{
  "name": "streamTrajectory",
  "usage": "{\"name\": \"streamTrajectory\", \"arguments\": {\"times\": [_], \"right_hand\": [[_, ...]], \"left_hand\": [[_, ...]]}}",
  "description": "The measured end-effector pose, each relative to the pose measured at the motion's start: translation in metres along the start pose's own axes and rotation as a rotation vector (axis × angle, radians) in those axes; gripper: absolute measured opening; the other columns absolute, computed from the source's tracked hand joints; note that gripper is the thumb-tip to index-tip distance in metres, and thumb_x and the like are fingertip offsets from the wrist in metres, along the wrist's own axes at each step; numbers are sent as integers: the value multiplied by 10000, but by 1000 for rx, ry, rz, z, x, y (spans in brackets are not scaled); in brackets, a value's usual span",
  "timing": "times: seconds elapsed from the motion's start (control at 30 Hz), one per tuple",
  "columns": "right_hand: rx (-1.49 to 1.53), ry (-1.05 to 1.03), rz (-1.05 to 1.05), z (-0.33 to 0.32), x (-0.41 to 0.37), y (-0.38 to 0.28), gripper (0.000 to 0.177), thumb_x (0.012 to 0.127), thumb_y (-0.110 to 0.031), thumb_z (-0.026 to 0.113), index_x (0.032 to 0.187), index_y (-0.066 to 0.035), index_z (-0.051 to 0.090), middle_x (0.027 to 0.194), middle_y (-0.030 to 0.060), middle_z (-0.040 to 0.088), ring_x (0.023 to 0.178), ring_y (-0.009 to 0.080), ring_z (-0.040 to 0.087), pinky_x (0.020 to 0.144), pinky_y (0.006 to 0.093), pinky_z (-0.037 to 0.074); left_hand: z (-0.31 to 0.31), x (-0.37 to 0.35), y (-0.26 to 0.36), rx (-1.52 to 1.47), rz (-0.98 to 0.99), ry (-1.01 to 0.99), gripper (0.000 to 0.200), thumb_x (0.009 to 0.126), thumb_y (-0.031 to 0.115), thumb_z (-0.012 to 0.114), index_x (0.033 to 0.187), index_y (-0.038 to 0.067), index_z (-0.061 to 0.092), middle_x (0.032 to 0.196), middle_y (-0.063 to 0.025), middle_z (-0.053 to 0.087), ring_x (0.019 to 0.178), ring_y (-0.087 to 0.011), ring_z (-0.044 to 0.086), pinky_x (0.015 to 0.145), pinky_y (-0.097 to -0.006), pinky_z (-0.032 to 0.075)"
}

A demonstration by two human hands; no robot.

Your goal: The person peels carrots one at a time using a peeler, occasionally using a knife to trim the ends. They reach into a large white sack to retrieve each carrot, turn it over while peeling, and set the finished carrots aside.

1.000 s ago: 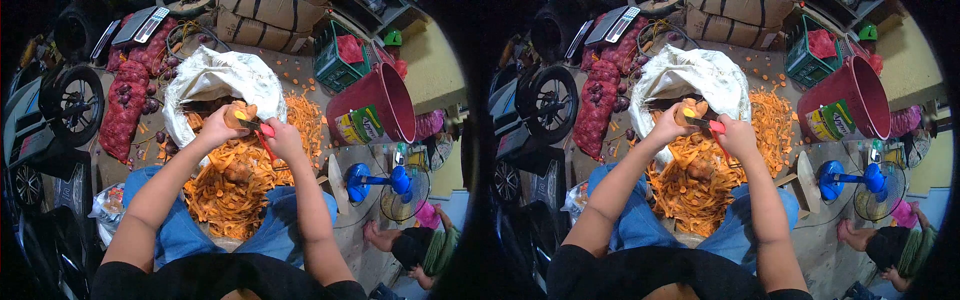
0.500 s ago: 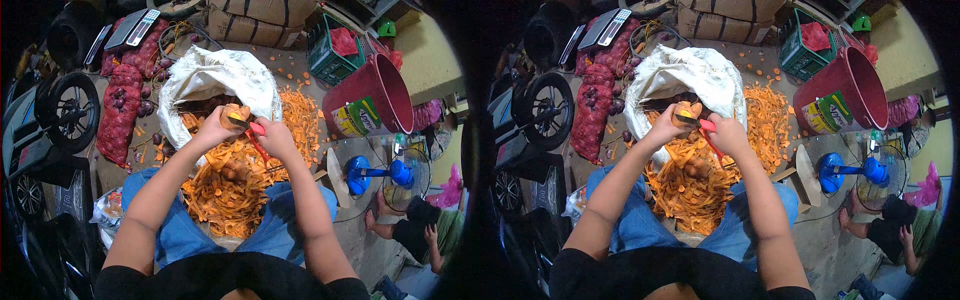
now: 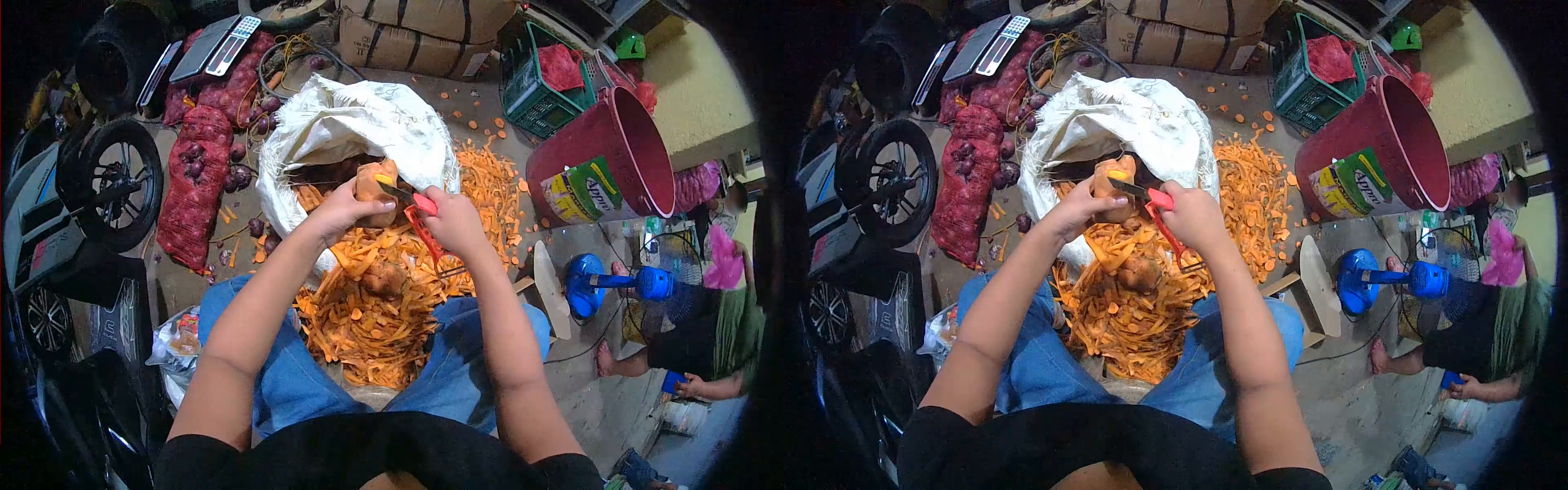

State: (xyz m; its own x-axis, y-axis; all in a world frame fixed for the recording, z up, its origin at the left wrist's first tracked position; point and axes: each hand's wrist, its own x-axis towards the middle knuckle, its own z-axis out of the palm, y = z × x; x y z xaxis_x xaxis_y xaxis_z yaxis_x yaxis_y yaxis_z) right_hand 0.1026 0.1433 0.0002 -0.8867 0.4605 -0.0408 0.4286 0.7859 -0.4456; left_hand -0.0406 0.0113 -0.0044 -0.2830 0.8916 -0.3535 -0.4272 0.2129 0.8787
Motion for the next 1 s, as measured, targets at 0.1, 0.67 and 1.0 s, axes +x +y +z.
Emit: {"name": "streamTrajectory", "arguments": {"times": [0.1, 0.67, 1.0], "right_hand": [[1, 13, -21, 0, 0, -1, 171, 653, -160, 507, 798, -69, 504, 616, 182, 541, 617, 343, 540, 570, 426, 427], [21, 30, -59, -3, -4, -9, 173, 633, -117, 523, 802, -81, 521, 607, 163, 532, 613, 325, 534, 552, 404, 419], [-92, 31, -117, -2, -4, -6, 179, 650, -169, 542, 802, -84, 501, 597, 145, 548, 576, 319, 545, 531, 406, 432]], "left_hand": [[3, -1, 2, -19, -1, 34, 532, 635, 99, 661, 1089, 26, 393, 962, -48, 513, 889, -127, 498, 790, -266, 389], [-2, 3, 0, 453, 300, 79, 628, 547, 102, 718, 1073, 23, 385, 969, -93, 507, 904, -188, 499, 801, -283, 390], [4, 0, 0, 783, 441, 238, 645, 530, 194, 727, 1065, 38, 401, 960, -118, 519, 908, -248, 509, 779, -316, 396]]}}
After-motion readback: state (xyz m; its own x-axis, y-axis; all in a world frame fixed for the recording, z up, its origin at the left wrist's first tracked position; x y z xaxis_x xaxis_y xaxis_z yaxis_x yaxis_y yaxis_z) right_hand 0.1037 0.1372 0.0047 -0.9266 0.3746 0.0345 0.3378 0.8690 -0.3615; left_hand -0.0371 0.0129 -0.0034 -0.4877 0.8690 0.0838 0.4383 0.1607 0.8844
